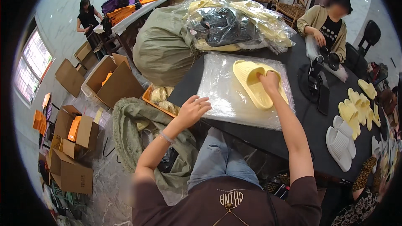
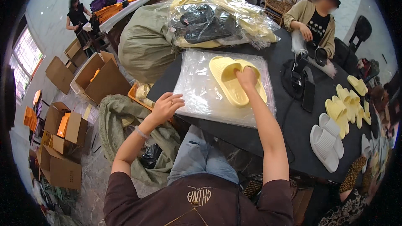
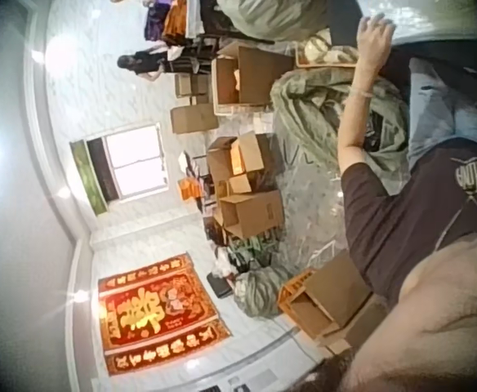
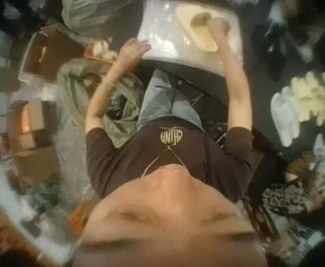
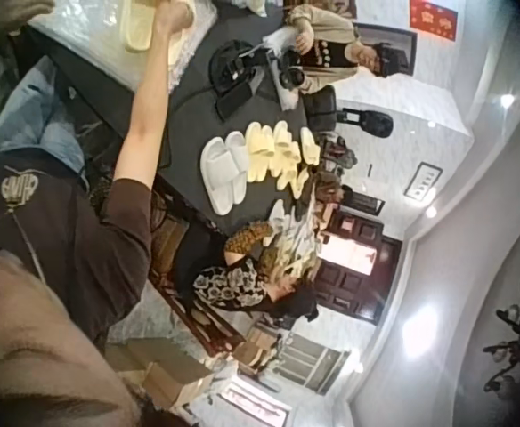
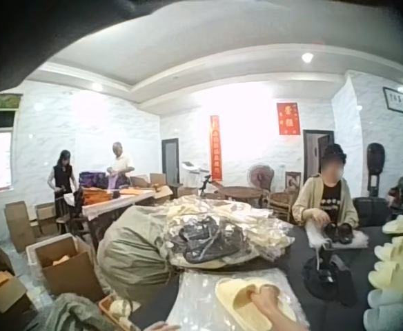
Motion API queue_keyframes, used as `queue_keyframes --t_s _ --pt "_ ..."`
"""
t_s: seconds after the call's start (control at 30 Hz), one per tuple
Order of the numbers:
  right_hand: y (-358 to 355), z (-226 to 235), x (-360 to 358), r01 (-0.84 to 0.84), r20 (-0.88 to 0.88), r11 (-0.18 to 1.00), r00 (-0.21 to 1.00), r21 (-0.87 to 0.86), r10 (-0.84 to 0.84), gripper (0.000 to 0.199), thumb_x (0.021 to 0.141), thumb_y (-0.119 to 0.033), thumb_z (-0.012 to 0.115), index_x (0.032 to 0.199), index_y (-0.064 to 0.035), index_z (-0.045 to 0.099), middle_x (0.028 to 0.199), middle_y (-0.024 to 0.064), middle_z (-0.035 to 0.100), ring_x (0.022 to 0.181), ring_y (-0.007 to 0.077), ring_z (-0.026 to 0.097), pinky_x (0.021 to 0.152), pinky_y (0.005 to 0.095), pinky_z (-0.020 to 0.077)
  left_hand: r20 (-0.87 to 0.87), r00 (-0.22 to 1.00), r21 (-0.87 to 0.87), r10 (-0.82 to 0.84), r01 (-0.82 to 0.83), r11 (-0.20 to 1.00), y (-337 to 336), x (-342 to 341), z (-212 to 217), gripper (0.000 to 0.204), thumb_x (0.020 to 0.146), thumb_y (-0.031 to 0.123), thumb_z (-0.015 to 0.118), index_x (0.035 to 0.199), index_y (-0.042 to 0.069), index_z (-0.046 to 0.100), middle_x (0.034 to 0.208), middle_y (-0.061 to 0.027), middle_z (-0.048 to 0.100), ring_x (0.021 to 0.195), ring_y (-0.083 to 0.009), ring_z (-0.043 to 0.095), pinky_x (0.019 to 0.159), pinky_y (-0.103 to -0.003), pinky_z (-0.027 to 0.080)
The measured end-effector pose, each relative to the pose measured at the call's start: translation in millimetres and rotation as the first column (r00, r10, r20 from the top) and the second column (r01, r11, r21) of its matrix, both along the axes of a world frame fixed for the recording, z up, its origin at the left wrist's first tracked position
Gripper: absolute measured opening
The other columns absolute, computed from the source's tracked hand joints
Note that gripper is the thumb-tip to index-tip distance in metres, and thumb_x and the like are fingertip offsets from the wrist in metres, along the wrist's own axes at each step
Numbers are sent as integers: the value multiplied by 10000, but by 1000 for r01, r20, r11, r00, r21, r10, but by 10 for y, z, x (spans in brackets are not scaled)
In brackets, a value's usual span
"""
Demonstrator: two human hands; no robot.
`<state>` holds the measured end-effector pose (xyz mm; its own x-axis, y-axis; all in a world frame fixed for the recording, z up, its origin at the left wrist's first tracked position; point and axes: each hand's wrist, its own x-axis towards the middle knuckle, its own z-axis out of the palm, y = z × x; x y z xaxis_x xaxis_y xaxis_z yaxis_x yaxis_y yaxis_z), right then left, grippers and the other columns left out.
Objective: The person repeatedly picks up pairs of slippers from a large sack and places them onto a table. The slippers are handled one pair at a time, often being placed on top of bubble wrap or plastic packaging. The person arranges the slippers on the table surface throughout the clip.
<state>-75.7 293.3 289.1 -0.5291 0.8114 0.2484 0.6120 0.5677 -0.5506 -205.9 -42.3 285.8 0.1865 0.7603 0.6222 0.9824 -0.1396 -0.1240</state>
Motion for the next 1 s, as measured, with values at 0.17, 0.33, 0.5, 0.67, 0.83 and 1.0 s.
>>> queue_keyframes --t_s 0.17,0.33,0.5,0.67,0.83,1.0 --pt "-35 -10 -18 -29 97 999 995 -35 33 468 773 -413 653 905 36 645 940 237 649 891 378 625 770 454 470 -154 988 -87 19 -32 996 -195 10 -166 243 781 98 551 1009 35 603 1047 -73 618 1087 -225 575 882 -380 449" --pt "-190 -101 -9 -15 135 1000 991 -14 17 477 810 -423 620 941 35 653 1000 244 638 950 394 610 806 473 476 -38 999 -84 32 -35 996 -194 -8 -323 266 765 80 574 1024 29 604 1040 -82 619 1069 -239 584 840 -369 467" --pt "-78 -127 19 -44 155 998 987 -49 51 483 832 -431 595 954 32 651 1042 244 625 955 392 609 811 471 478 -165 982 168 95 -67 983 -141 55 24 290 764 108 592 1044 35 598 1035 -65 582 1036 -235 590 785 -360 457" --pt "-106 -162 11 -24 114 999 993 -36 28 486 840 -430 583 954 38 648 1058 241 616 955 398 606 820 474 473 -168 986 -278 7 -54 959 -188 -13 -266 225 745 76 595 969 79 622 936 -46 553 866 -201 577 765 -335 448" --pt "-192 -204 52 -9 83 1000 996 18 8 485 836 -423 585 965 41 642 1060 233 615 959 408 602 831 481 465 26 999 -33 21 -20 999 -132 77 -75 194 774 109 613 964 71 607 826 -49 556 816 -204 570 775 -332 449" --pt "-113 -267 36 -22 71 999 997 27 20 478 840 -415 590 960 45 640 1042 241 618 953 403 603 823 484 463 369 906 12 206 -226 974 377 160 70 246 846 161 579 1065 48 588 1050 -93 619 1048 -243 569 887 -377 435"
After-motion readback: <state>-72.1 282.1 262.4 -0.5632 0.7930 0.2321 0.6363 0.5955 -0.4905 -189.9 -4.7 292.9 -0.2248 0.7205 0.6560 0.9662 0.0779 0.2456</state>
